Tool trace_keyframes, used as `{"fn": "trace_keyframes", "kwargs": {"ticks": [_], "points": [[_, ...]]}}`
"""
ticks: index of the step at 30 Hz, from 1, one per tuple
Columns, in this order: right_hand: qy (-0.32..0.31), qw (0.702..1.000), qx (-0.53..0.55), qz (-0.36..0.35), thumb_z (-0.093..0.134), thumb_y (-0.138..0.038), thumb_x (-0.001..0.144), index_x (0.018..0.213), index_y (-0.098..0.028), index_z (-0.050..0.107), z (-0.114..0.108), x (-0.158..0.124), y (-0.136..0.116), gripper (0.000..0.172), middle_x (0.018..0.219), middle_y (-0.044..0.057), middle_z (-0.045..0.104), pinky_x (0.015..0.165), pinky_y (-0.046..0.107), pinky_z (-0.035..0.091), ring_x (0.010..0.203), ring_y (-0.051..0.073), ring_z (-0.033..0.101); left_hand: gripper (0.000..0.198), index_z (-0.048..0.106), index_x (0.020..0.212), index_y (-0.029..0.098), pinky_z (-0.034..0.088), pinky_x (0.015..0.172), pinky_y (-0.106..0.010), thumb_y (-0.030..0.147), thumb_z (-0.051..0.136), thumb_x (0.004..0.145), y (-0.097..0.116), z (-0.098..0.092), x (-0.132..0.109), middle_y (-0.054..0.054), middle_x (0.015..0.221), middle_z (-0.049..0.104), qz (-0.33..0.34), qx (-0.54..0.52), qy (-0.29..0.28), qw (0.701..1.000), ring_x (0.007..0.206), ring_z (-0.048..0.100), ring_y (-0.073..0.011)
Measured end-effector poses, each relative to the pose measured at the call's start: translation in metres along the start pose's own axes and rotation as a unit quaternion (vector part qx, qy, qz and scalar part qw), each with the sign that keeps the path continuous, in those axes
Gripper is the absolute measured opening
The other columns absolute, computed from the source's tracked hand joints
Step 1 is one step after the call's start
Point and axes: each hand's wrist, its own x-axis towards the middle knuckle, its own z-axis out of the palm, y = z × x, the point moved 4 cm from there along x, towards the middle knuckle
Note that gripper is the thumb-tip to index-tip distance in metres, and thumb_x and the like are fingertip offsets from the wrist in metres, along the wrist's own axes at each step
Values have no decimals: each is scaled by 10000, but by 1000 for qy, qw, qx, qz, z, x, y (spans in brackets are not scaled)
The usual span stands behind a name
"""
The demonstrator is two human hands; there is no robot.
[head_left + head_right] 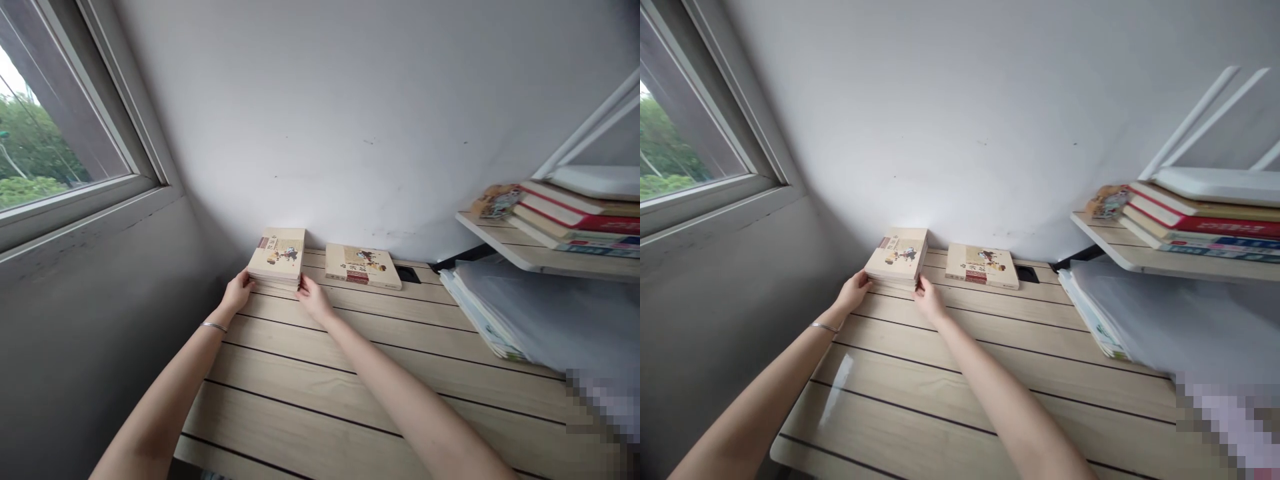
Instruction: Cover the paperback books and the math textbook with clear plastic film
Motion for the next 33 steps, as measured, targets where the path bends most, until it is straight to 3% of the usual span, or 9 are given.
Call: {"fn": "trace_keyframes", "kwargs": {"ticks": [8,19,27,30,33], "points": [[25,1000,-8,-3,589,-18,679,1184,-182,564,4,3,-2,532,1080,107,697,850,375,553,976,212,673,259,660,1012,172,461,848,-328,169,545,780,8,-2,-5,-92,1004,714,-20,101,40,994,948,642,-252],[70,995,-64,-15,608,-46,687,1130,-171,564,1,2,-12,462,1076,125,696,896,402,517,979,224,670,234,674,997,178,469,800,-288,237,571,795,16,-1,-9,-76,960,726,-33,146,69,986,878,658,-221],[51,992,-115,-25,590,-61,723,1121,-208,573,2,4,-10,424,1033,98,707,850,408,534,942,222,677,231,678,970,133,461,839,-359,237,558,803,18,0,-4,-164,976,705,-65,214,55,973,951,647,-304],[31,990,-130,-36,586,-90,739,1195,-201,555,-6,-6,-18,471,1086,116,684,835,384,545,968,224,667,473,545,1217,77,423,926,-429,200,589,762,26,-3,-13,-250,1253,559,-87,228,78,967,1158,536,-358],[11,977,-188,-102,603,-145,752,1236,-199,550,-32,-30,-33,489,1290,139,563,972,410,466,1185,245,541,715,261,1416,59,311,1021,-541,183,551,775,46,-1,-35,-283,1506,150,-76,247,154,954,1357,263,-395]]}}
